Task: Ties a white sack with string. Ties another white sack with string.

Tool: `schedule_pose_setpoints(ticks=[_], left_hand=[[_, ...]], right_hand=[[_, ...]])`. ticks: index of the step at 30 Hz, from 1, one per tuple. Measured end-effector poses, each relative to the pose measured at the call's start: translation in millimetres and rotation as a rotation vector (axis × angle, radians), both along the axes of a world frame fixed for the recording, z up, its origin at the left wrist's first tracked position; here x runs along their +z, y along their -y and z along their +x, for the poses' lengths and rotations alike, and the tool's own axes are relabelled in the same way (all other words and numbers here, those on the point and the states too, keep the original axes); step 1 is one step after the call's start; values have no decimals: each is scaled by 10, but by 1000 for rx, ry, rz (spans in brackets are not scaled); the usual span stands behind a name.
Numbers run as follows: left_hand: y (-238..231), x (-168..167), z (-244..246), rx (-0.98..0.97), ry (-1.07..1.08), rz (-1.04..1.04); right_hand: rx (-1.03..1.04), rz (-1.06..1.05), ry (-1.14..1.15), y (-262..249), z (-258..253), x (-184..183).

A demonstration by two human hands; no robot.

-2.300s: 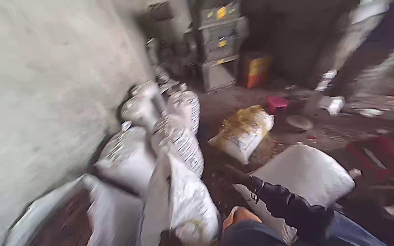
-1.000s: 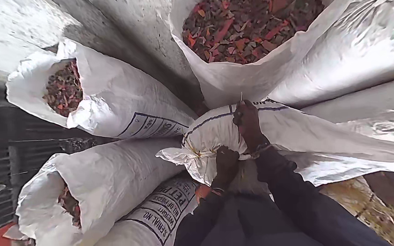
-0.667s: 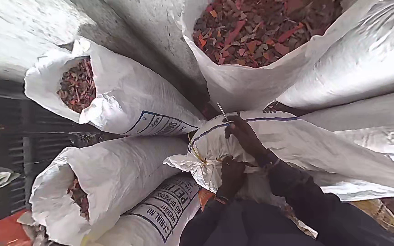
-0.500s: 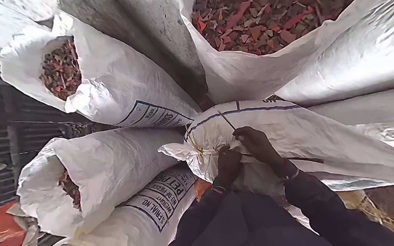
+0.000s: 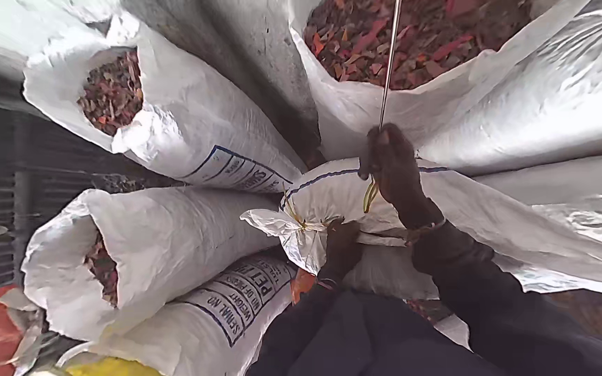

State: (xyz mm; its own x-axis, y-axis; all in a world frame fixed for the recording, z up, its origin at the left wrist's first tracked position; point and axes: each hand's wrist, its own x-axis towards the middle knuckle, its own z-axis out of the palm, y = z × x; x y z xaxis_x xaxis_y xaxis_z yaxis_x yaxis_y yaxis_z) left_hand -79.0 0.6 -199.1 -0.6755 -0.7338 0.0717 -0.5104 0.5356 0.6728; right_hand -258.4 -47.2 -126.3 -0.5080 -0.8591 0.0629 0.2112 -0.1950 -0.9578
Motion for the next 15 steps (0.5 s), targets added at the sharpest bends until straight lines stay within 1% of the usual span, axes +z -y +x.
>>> schedule_pose_setpoints(ticks=[2, 4, 8, 11, 13, 14, 15], left_hand=[[0, -54, -47, 17, -51, -29], [20, -128, -52, 12, -120, -78], [140, -254, -107, 38, -314, -211], [235, -267, -161, 19, -396, -212], [264, -255, -135, -64, -334, -150], [280, -191, -105, -126, -223, -118], [277, -80, -80, -193, -53, -75]], right_hand=[[75, 153, 103, -223, -5, -39], [54, 208, 226, -426, 67, 6], [-85, 152, 377, -700, 296, 390], [-250, 235, 404, -941, 614, 605], [-361, 283, 465, -1284, 946, 584], [-414, 291, 494, -1527, 1165, 524], [-465, 284, 525, -1804, 1401, 443]])
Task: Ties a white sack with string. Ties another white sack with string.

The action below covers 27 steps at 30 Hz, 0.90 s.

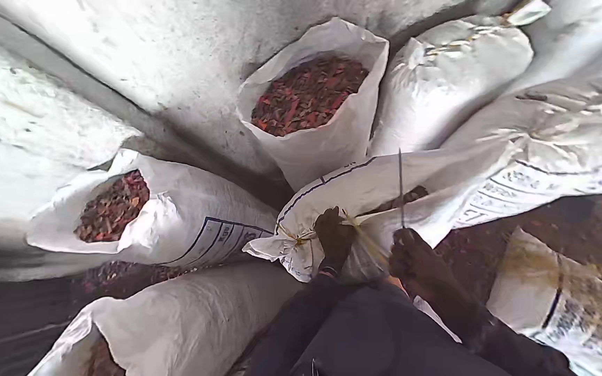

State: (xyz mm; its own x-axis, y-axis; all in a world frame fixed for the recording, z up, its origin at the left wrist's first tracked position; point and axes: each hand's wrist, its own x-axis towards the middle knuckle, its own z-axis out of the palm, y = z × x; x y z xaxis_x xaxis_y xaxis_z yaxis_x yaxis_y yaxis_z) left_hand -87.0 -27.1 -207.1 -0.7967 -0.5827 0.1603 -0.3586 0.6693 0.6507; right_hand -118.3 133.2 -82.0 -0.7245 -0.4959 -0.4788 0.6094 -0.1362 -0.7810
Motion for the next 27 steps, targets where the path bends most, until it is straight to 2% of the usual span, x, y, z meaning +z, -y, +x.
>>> schedule_pose_setpoints(ticks=[2, 4, 6, 8, 10, 11, 13, 14, 16, 18, 20, 22, 25, 27], left_hand=[[-36, 237, -11, -134, 369, -2], [-92, 359, -6, -250, 568, -79], [-110, 353, -41, -309, 527, -164], [-150, 315, -17, -338, 535, -190], [-70, 283, -98, -334, 519, -232], [-11, 293, -162, -327, 521, -245], [143, 347, -194, -347, 554, -236], [235, 405, -198, -384, 588, -209], [402, 551, -248, -500, 627, -101], [543, 616, -210, -636, 608, 71], [505, 647, -173, -650, 559, 141], [301, 682, -201, -569, 547, 53], [-30, 587, -301, -503, 673, -152], [-109, 516, -399, -462, 667, -171]], right_hand=[[-135, -97, 11, -471, 418, -124], [-207, -65, -42, -593, 744, -33], [-240, 34, -102, -572, 842, -9], [-237, 128, -112, -614, 880, -163], [-290, 23, -141, -522, 881, -304], [-280, -40, -228, -450, 873, -317], [-169, -52, -441, -332, 932, -308], [-149, -56, -479, -303, 956, -319], [-182, -77, -430, -363, 904, -386], [-236, -82, -286, -511, 917, -541], [-305, -102, -131, -628, 955, -723], [-363, -110, -33, -627, 982, -839], [-402, -83, -9, -571, 1008, -866], [-407, -89, -7, -562, 966, -868]])
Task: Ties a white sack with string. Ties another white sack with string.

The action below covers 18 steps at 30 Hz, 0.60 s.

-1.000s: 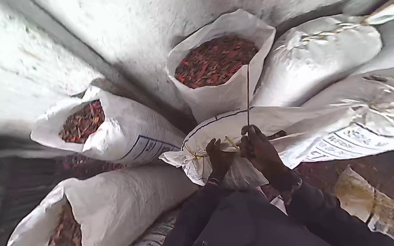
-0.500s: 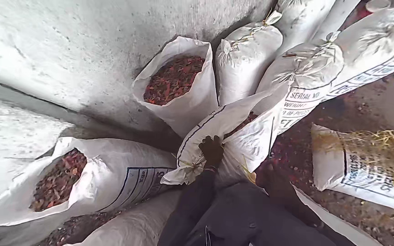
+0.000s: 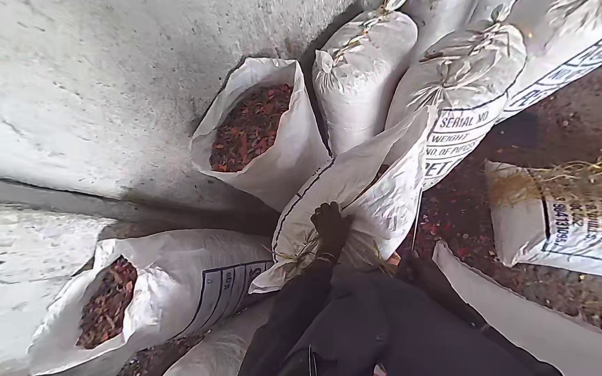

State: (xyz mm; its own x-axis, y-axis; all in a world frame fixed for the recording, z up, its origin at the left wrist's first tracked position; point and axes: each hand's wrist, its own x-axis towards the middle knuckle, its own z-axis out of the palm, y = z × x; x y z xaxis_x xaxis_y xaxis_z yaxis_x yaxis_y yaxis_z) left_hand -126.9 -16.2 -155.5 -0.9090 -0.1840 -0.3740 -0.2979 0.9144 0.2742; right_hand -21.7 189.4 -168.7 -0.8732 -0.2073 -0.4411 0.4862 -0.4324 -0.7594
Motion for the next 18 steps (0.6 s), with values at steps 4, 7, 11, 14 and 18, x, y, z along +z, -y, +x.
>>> schedule_pose_setpoints(ticks=[4, 7, 11, 14, 18], left_hand=[[-22, -107, -47, 14, -37, 67], [-22, -169, -26, 66, -117, 152], [-13, -179, -39, 77, -153, 173], [17, -154, 3, 129, -183, 257], [35, -167, 18, 196, -306, 337]], right_hand=[[-124, -40, 54, -89, -87, 78], [-103, -61, -26, -198, -341, 274], [227, 123, -33, -237, -495, 134], [465, 196, 32, -104, -450, -216], [593, 315, 40, 1, -457, -268]])
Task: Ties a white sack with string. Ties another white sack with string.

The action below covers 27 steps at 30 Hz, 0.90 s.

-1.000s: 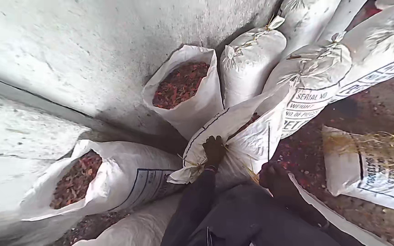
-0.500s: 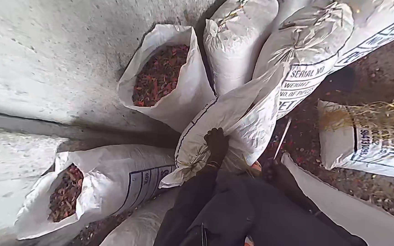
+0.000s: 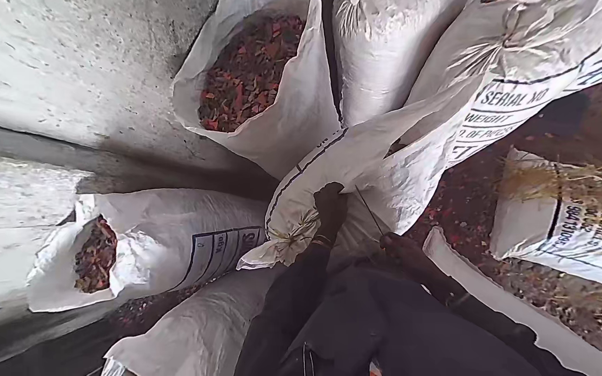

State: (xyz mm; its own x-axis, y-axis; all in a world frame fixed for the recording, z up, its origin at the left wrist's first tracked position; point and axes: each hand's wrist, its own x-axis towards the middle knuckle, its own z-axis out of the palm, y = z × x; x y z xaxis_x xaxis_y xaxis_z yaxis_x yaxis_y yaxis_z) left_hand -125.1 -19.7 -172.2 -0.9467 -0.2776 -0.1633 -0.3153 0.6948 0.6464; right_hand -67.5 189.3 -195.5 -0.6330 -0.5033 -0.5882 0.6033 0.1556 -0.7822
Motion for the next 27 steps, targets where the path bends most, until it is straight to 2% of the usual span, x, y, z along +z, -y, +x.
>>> schedule_pose_setpoints(ticks=[6, 14, 17, 20, 22, 27], left_hand=[[76, 189, -265, -79, 341, -8], [31, 133, -151, -104, 263, -26], [-32, 2, 43, -135, 69, -98], [-48, -68, 58, -195, 3, -153], [-85, -46, 95, -195, 49, -123], [-35, 8, 125, -129, -30, -31]], right_hand=[[8, 56, 1, 115, 115, 83], [-15, 87, 103, 194, 265, 133], [-75, 72, 122, 189, 286, 100], [-45, 248, -38, 217, 8, 133], [34, 373, -166, 301, -224, 177], [89, 425, -404, 298, -289, 74]])
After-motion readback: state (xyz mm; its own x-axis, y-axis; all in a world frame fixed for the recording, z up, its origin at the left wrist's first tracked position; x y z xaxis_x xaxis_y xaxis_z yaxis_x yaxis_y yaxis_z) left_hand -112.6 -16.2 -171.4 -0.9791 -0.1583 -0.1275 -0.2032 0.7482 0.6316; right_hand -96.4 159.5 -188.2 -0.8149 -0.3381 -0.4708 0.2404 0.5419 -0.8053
